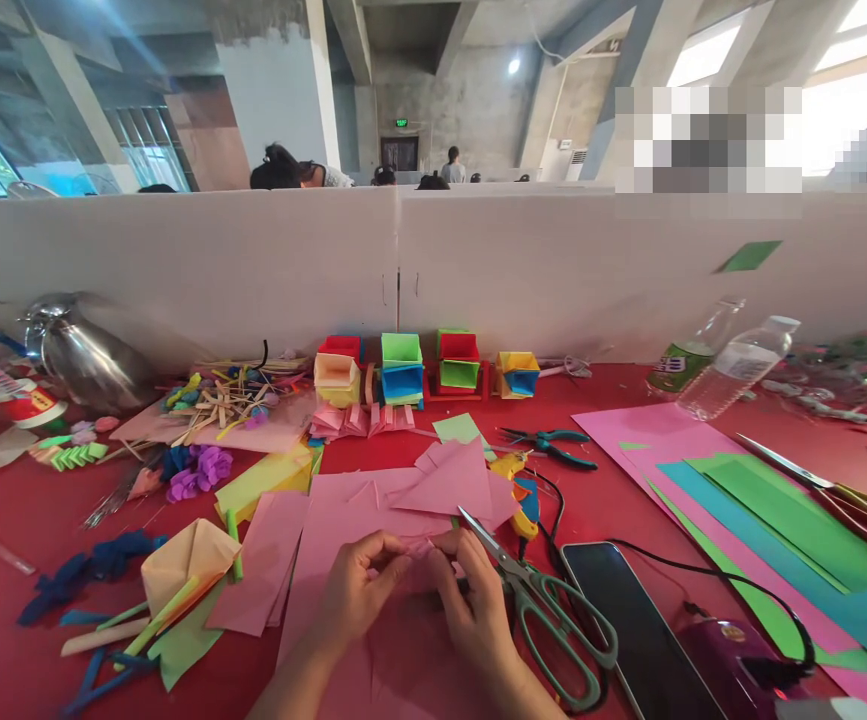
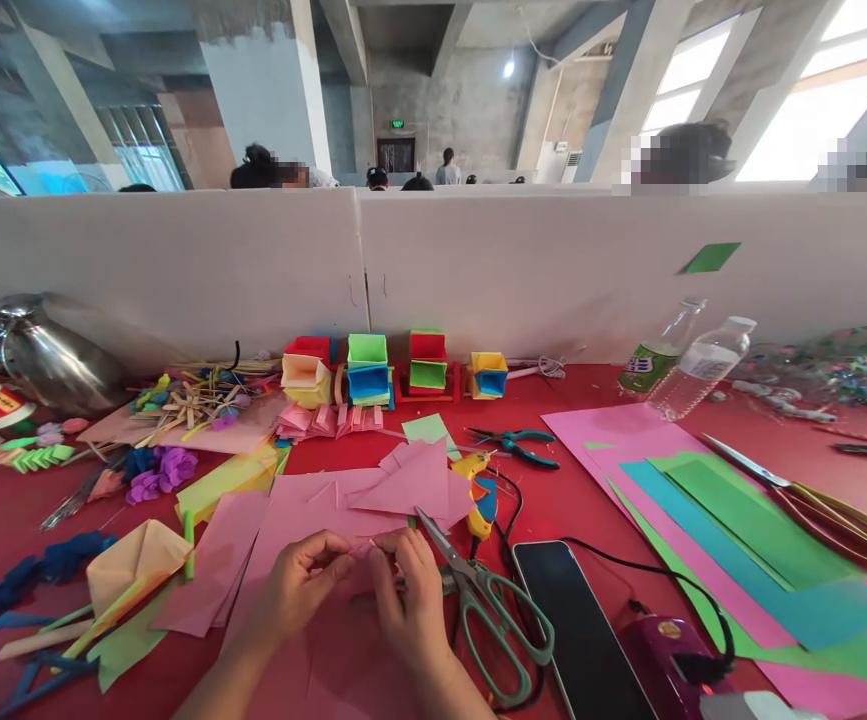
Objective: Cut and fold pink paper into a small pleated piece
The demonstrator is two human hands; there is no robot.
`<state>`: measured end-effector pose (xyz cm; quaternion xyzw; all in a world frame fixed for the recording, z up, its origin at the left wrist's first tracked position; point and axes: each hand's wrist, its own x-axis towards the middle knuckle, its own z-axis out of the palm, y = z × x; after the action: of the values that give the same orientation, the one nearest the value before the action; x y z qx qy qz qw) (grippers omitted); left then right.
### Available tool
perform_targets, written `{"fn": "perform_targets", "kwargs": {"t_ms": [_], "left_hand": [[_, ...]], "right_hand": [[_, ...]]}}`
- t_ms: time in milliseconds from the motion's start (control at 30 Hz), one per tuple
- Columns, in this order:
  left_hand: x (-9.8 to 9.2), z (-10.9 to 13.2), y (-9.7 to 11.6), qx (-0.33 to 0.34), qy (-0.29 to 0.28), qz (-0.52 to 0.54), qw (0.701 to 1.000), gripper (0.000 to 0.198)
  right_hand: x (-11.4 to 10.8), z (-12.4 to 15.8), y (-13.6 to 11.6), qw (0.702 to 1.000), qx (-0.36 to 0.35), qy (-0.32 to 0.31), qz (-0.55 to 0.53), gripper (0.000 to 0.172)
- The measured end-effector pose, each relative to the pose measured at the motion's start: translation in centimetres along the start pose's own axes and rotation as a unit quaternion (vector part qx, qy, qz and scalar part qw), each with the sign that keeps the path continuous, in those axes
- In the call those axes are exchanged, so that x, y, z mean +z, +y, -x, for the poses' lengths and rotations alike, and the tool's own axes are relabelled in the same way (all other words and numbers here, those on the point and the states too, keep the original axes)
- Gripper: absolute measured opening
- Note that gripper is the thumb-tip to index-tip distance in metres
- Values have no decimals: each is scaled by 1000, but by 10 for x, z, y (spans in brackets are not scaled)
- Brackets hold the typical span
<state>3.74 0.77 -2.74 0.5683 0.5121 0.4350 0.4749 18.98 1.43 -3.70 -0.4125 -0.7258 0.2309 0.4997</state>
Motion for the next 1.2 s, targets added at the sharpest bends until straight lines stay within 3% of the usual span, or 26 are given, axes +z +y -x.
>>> {"fn": "perform_targets", "kwargs": {"t_ms": [167, 300, 433, 700, 933, 1067, 1200], "left_hand": [[-3, -1, 3, 4, -8, 1, 1000, 19], [-7, -1, 6, 6, 25, -41, 999, 22], [-10, -1, 8, 27, 32, -80, 996, 21], [-6, 1, 4, -30, -14, 6, 999, 23], [-13, -2, 5, -58, 81, 59, 993, 29], [-14, -1, 7, -50, 37, 76, 995, 28], [-13, 1, 7, -32, 2, 27, 999, 27]], "right_hand": [[-4, -7, -5, 1000, 12, -22, -10, 14], [-6, -11, -6, 997, 52, -10, -57, 19], [-7, -13, -7, 990, 111, -50, -73, 19], [-7, -14, -6, 975, 163, -37, -143, 25], [-11, -19, -2, 962, 222, -78, -137, 22], [-17, -22, -10, 966, 211, -118, -94, 17], [-17, -21, -17, 959, 196, -176, -102, 16]]}}
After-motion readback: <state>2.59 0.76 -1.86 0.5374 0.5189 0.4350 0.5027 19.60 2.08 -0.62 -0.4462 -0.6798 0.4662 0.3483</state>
